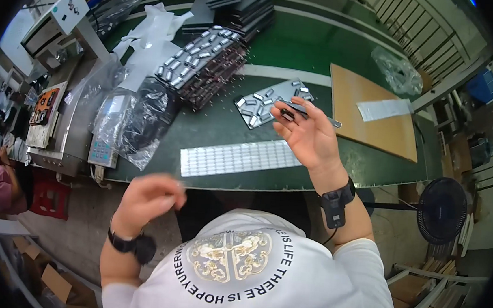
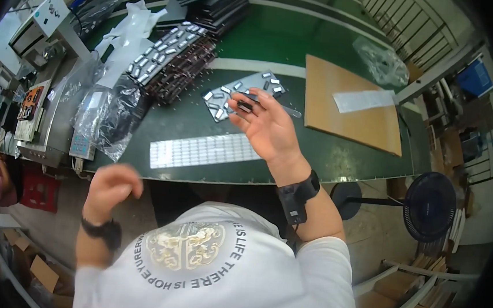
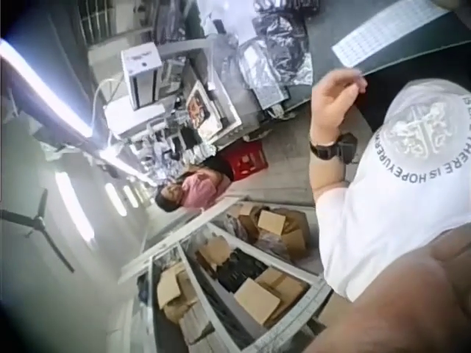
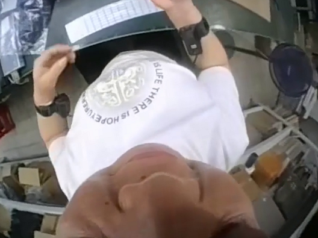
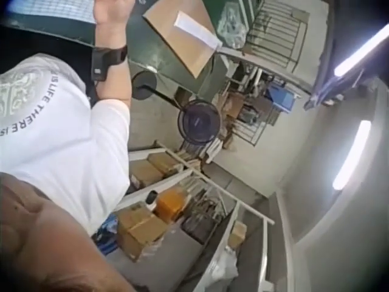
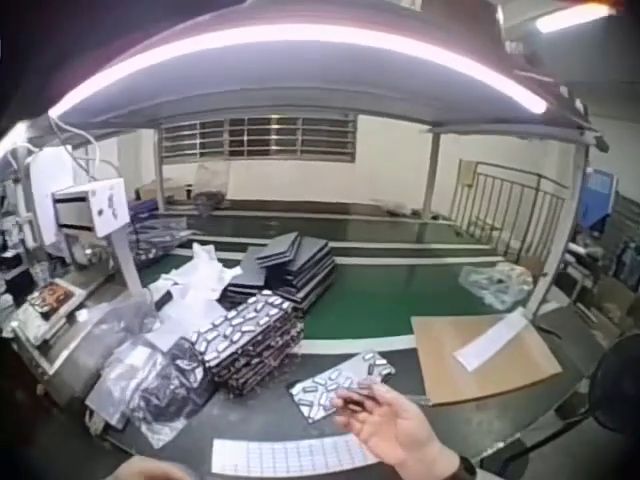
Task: The person uses tweezers to peel small white stickers from a sheet and applies them one by one to electronic components on a metal plate. After labeling several components, the person picks up the plate and moves it to a different workstation.
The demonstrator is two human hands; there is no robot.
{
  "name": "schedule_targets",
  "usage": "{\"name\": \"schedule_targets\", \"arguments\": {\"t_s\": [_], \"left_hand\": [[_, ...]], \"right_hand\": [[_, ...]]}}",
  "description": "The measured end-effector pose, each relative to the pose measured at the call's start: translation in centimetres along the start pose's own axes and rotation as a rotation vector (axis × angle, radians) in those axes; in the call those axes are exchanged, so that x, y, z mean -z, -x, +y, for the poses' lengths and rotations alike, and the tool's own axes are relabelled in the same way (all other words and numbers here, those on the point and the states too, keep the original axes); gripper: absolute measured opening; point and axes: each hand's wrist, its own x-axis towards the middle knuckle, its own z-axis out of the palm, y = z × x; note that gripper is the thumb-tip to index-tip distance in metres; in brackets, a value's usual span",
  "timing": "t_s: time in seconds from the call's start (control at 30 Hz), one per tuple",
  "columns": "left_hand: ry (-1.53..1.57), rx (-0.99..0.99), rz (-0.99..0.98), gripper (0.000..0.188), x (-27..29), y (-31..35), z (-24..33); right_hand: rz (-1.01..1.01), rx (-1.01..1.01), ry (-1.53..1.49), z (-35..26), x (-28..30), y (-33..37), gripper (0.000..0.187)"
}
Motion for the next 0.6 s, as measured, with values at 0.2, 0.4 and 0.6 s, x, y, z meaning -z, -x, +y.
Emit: {"name": "schedule_targets", "arguments": {"t_s": [0.2,0.4,0.6], "left_hand": [[-0.397,-0.09,0.2,0.022,-10.2,-13.0,-1.5],[-0.816,-0.298,0.231,0.026,-13.1,-18.5,-4.8],[-0.991,-0.453,0.25,0.028,-13.1,-19.5,-5.9]], "right_hand": [[-0.126,-0.033,-0.068,-0.8,3.6,1.6,0.031],[-0.099,-0.073,-0.133,-0.6,5.2,1.2,0.029],[-0.061,-0.091,-0.06,0.1,5.4,1.1,0.03]]}}
